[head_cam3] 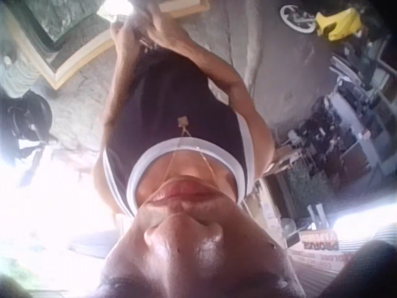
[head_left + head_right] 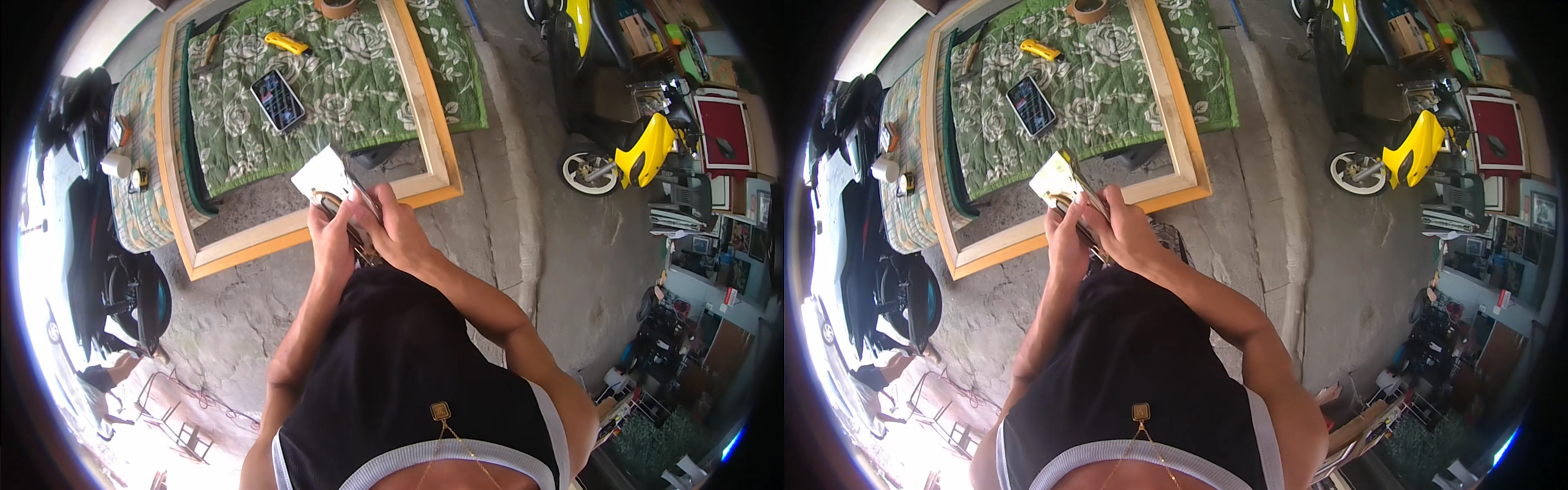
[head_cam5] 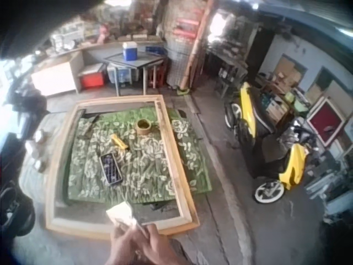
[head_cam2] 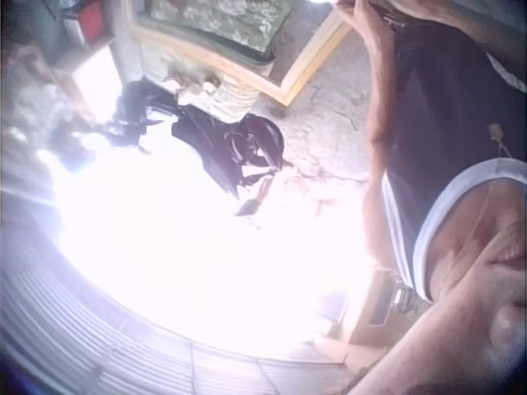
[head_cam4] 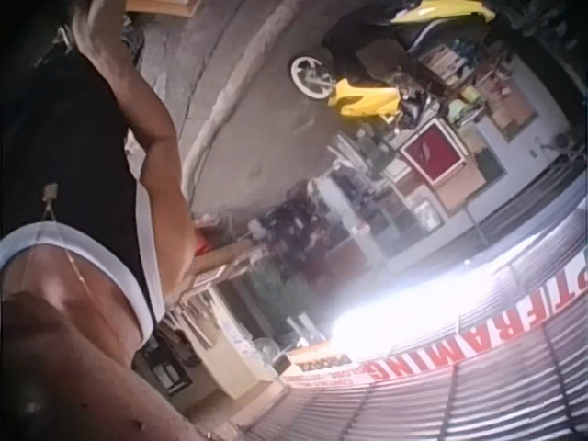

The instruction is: The person assembles a rectangular wooden frame by hand, repeatedly using a staple gun to fasten the corners. The person lifts and rotates the frame multiple times to access different sides while working on a cushioned surface.

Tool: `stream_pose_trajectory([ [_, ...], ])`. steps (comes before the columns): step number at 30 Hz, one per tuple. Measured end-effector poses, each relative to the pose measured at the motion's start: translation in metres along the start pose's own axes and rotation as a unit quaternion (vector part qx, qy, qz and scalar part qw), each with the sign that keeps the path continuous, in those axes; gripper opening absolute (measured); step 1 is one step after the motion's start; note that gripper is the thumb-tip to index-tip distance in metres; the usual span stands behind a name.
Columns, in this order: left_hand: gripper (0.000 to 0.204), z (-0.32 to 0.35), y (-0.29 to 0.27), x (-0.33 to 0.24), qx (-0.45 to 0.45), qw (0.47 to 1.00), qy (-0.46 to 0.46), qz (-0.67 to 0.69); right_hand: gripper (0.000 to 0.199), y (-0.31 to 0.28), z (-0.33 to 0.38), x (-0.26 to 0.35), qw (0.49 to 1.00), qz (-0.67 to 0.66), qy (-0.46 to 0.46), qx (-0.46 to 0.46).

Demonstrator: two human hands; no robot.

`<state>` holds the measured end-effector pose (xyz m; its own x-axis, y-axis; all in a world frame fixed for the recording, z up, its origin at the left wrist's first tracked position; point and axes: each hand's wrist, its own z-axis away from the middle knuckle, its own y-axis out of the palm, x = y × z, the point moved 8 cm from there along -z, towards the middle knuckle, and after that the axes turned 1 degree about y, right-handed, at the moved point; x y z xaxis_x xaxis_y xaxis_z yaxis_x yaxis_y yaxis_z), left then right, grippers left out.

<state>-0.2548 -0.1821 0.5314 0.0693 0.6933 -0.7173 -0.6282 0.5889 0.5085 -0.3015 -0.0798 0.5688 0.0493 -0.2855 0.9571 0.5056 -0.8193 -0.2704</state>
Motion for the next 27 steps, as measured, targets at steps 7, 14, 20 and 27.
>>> stream_pose_trajectory([
  [7, 0.05, -0.047, 0.006, 0.035, 0.007, 0.999, 0.034, 0.01, 0.026, -0.048, -0.027, 0.011, 0.983, 0.155, -0.025, 0.098],
  [14, 0.049, -0.065, 0.05, 0.066, -0.015, 0.992, 0.125, -0.002, 0.045, -0.078, -0.066, -0.034, 0.953, -0.044, 0.089, 0.285],
  [20, 0.064, -0.066, 0.124, 0.117, -0.115, 0.983, 0.144, -0.002, 0.058, -0.127, -0.121, -0.073, 0.851, 0.026, 0.102, 0.514],
  [27, 0.057, 0.024, 0.059, 0.207, -0.546, 0.826, 0.043, -0.131, 0.036, -0.158, -0.189, -0.087, 0.709, 0.315, -0.173, 0.607],
])
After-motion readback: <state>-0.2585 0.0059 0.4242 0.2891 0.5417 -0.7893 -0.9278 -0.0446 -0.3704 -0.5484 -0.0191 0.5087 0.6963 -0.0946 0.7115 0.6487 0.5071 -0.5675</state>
